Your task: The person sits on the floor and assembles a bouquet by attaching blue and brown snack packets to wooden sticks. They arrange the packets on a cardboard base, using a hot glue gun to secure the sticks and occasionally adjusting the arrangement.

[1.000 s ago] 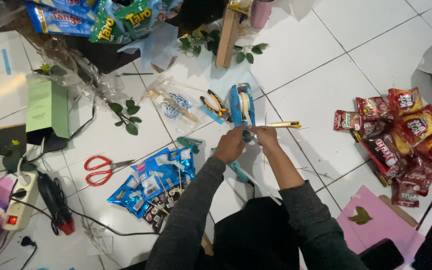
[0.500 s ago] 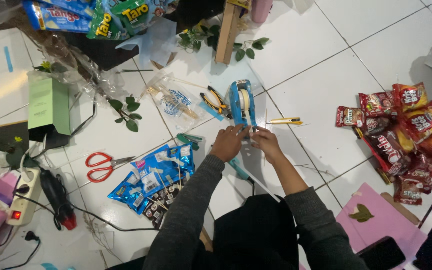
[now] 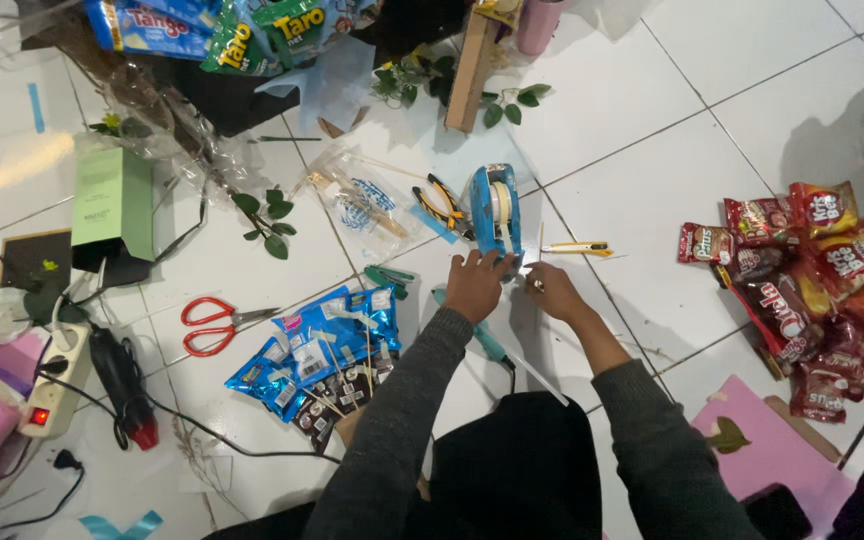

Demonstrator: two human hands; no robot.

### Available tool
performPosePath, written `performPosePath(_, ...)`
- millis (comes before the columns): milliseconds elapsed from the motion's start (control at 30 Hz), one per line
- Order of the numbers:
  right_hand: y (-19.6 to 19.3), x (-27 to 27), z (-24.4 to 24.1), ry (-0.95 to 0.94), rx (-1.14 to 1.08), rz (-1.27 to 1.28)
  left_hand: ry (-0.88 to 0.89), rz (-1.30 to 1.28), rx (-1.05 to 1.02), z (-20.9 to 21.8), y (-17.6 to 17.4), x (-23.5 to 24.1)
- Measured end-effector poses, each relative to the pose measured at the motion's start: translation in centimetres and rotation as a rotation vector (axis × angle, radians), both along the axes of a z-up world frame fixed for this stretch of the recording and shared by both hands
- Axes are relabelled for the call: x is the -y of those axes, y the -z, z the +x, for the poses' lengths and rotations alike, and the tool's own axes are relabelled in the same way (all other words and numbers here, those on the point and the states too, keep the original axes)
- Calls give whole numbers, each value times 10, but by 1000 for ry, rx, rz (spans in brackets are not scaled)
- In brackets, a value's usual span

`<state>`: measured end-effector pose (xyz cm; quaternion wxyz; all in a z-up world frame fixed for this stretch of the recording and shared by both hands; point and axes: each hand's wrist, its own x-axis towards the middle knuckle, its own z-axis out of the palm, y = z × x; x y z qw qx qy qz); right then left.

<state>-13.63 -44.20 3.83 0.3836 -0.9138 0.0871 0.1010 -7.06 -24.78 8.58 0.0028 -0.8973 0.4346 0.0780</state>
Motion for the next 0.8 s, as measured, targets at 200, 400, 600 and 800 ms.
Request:
performPosePath(200,-99,4,19,-159,-129,197,-274,-603,-493,-3,-17,-20)
performPosePath(400,-147,-43,31,-336,-129,55,-431,-889,-652,-27,-21,-105)
performPosePath(600,-193,-146,32,-442,-205,182,-725,-763,-163,-18,-3,-274)
performPosePath(800,-157,-264,63,-470,-87,291,-1050,-129,-387,21,69,-374)
